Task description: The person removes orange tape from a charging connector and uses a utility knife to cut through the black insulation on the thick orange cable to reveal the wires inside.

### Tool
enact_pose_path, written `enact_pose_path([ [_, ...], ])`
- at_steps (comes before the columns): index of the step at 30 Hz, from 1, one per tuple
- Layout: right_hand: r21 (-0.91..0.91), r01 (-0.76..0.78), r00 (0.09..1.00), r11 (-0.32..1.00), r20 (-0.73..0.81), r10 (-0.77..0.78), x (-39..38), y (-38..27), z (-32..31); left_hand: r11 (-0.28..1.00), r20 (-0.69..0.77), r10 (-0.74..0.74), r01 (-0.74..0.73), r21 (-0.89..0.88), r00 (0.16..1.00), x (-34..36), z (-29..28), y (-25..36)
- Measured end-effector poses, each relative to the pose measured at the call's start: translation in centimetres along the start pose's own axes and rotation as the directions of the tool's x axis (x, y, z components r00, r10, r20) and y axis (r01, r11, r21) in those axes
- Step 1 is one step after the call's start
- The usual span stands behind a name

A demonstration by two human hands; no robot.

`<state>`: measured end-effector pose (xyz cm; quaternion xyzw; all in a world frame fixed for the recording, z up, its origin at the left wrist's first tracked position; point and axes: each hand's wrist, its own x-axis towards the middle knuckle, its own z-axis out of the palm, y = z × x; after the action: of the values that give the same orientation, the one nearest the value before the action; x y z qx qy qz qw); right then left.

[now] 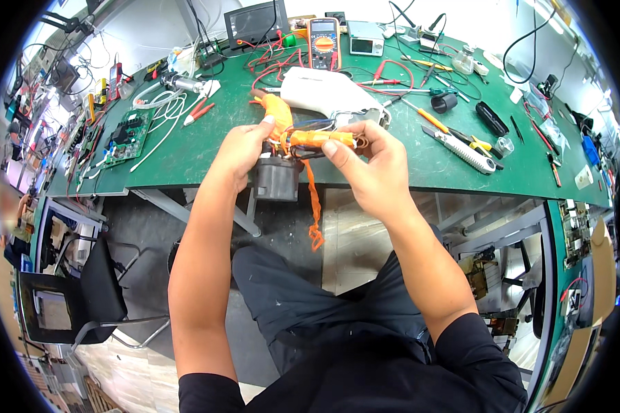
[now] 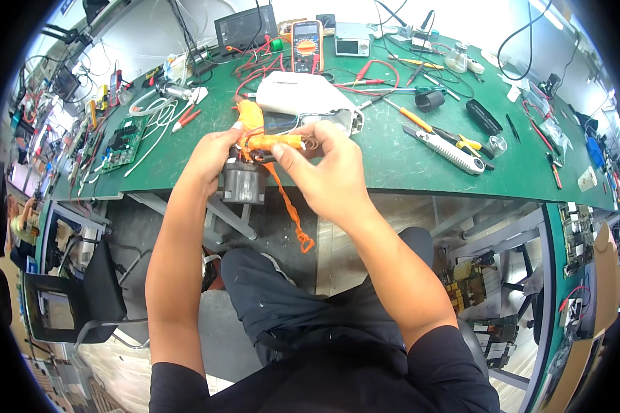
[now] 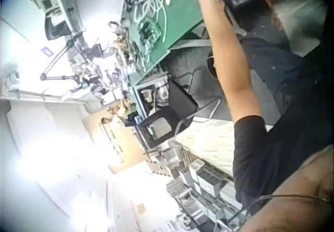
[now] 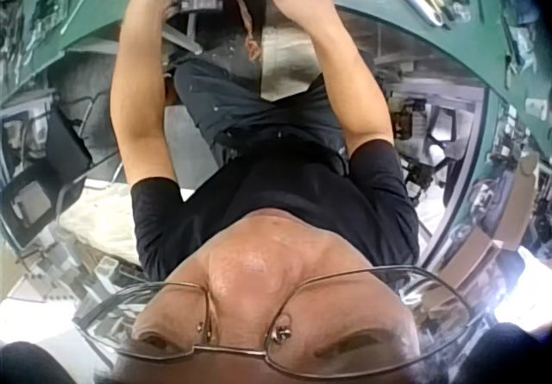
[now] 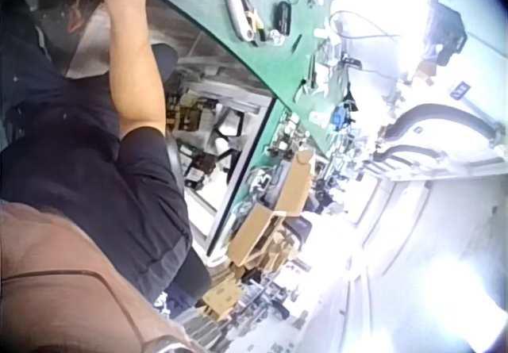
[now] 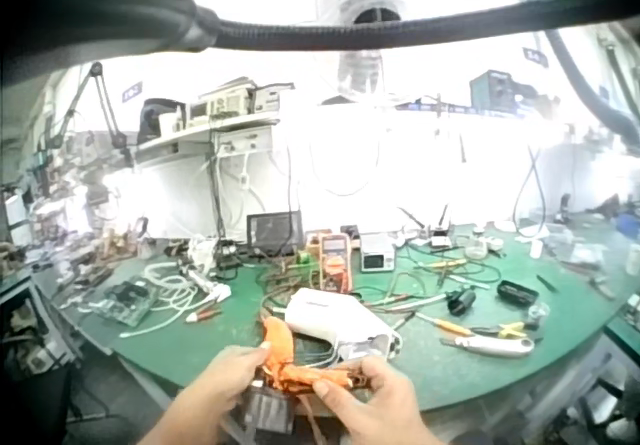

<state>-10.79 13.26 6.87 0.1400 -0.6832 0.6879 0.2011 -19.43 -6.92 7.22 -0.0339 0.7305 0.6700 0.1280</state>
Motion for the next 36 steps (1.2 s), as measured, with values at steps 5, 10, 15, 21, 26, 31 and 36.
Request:
enact_pose_path([
  [5,0.127,-0.133,0.991,0.983,-0.012,0.136,-0.7,0.8,-0.1,0.997,-0.007,0.066,-0.065,0.028,0.998,-0.2,-0.3,-0.4],
  [10,0.216,-0.184,0.981,0.959,-0.017,0.192,-1.7,1.8,-0.3,0.978,-0.171,0.198,-0.184,0.094,0.965,-3.9,0.2,-0.8],
  [15,0.239,-0.107,0.993,0.965,-0.018,0.114,-1.3,1.0,0.2,0.551,-0.216,0.801,-0.548,0.629,0.558,-8.8,2.8,-4.3],
  [21,0.166,-0.030,0.999,0.986,0.023,0.027,0.5,-1.1,1.0,0.424,-0.208,0.834,-0.352,0.835,0.512,-8.3,6.7,-4.0],
  [26,-0.117,0.100,0.987,0.988,0.137,-0.083,3.1,-2.0,0.2,0.332,-0.167,0.861,-0.282,0.900,0.480,-7.3,6.6,-3.8],
  [31,-0.223,0.111,0.966,0.969,0.254,-0.052,4.8,-2.2,-0.3,0.429,-0.200,0.855,-0.434,0.792,0.479,-7.5,5.4,-2.8],
  [36,-0.106,0.036,0.973,0.994,0.231,-0.011,4.6,-1.3,-0.1,0.517,-0.293,0.853,-0.613,0.598,0.433,-7.7,3.4,-2.7],
])
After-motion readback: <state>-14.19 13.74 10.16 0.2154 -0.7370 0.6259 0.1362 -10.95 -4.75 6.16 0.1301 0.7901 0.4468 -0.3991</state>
